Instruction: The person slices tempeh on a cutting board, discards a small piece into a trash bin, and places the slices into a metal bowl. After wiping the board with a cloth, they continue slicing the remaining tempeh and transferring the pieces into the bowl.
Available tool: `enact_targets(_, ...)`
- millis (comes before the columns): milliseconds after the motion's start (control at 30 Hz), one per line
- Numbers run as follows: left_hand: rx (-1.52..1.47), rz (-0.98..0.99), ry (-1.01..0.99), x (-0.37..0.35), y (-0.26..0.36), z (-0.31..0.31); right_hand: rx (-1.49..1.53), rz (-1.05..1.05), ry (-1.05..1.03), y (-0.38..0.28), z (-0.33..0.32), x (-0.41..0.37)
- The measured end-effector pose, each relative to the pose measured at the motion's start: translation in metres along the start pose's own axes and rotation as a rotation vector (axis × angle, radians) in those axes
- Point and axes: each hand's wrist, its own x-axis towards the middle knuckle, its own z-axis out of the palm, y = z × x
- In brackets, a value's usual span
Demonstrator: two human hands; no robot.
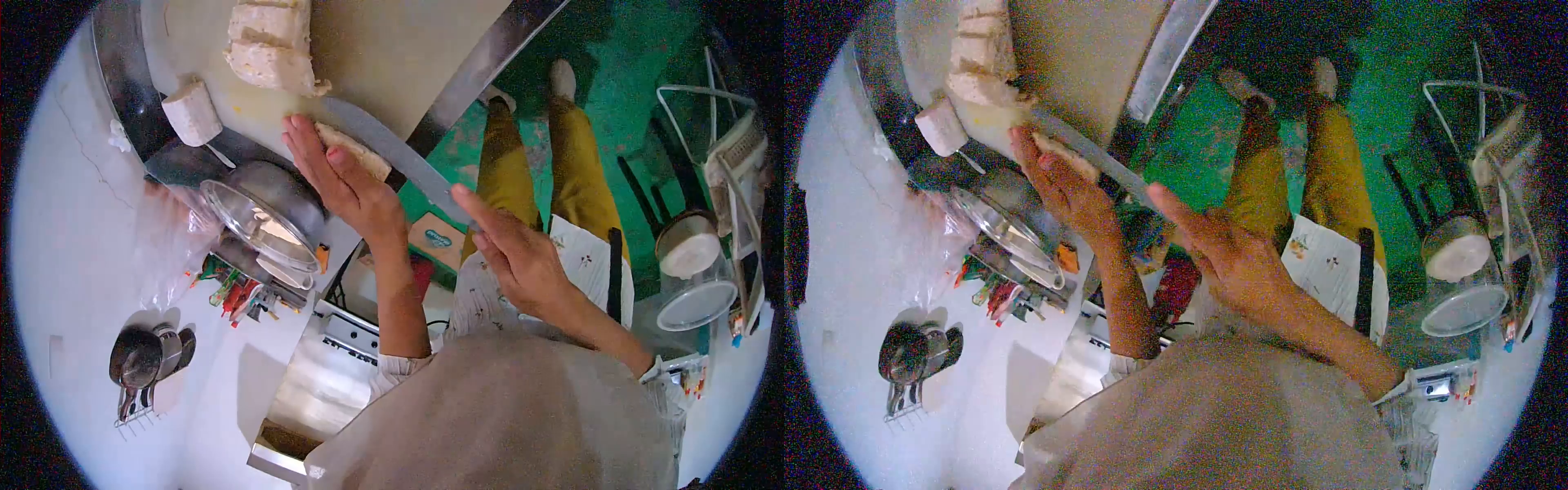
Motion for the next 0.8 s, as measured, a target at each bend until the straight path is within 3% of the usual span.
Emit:
enact_targets(167, 0.004, -0.032, -0.009, 0.000, 0.000, 0.000, 0.063, -0.066, 0.042, -0.005, -0.004, 0.004)
enact_targets(233, -0.012, -0.036, -0.006, -0.001, -0.002, 0.000, 0.051, 0.050, -0.067, -0.007, -0.010, 0.005)
enact_targets(367, 0.009, -0.049, -0.027, -0.001, -0.003, -0.001, 0.102, -0.005, -0.061, -0.002, -0.010, 0.006)
enact_targets(433, 0.011, 0.035, -0.031, -0.001, -0.010, -0.001, 0.067, 0.089, -0.152, -0.007, -0.015, 0.008)
enact_targets(533, -0.008, -0.041, -0.049, -0.001, -0.004, -0.002, 0.101, 0.013, -0.147, -0.005, -0.018, 0.009)
enact_targets(633, 0.024, -0.057, -0.058, -0.001, -0.001, -0.001, 0.107, 0.105, -0.182, -0.008, -0.017, 0.007)
enact_targets(800, 0.060, -0.067, -0.075, -0.001, 0.002, -0.002, 0.121, 0.083, -0.162, -0.005, -0.011, 0.005)
